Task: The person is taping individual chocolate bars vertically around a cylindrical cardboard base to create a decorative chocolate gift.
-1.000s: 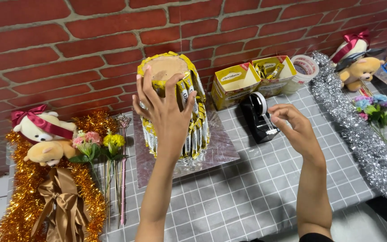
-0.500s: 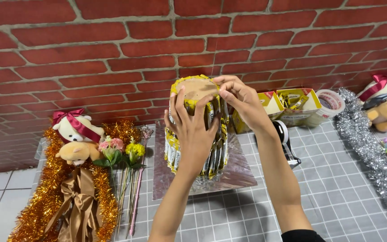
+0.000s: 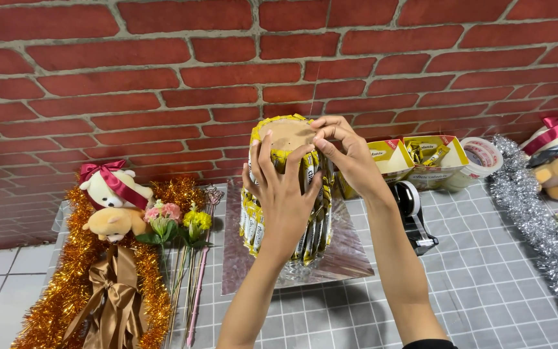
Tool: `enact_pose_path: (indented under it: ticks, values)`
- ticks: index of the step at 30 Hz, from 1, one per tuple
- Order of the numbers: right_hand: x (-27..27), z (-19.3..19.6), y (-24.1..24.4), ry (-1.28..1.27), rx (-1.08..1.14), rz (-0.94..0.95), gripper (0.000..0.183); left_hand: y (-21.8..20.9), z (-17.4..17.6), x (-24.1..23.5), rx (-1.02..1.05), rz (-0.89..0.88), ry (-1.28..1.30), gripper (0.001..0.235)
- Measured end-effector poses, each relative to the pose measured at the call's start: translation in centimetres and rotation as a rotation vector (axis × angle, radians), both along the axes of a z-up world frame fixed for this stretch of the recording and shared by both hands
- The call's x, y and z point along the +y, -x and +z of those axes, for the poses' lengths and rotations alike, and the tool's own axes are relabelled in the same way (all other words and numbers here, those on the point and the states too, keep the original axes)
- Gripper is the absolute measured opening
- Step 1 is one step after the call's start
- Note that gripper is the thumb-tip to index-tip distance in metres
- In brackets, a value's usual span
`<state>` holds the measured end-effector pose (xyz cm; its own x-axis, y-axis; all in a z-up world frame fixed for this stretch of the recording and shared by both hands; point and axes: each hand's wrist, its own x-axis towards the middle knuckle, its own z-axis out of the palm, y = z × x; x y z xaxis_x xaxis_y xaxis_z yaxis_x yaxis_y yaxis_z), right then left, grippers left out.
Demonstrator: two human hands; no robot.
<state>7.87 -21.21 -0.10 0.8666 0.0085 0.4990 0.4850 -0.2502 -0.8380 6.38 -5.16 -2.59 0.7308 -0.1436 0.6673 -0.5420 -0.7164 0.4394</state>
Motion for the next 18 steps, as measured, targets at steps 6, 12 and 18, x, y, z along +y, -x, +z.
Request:
enact_pose_path:
  ticks: [6, 12, 18]
  values:
    - [0.5, 0.5, 0.2, 0.073, -0.040, -0.029, 0.014, 0.0, -0.6, 0.0, 0.000, 0.008, -0.005, 0.051]
    - [0.6, 1.0, 0.5, 0.115, -0.055, -0.032, 0.011, 0.2, -0.2, 0.2, -0.006, -0.002, 0.019, 0.040]
    - [1.4, 2.6, 1.4, 0.193, -0.024, -0.094, 0.022, 0.1, 0.0, 0.1, -0.013, 0.014, 0.023, 0.043]
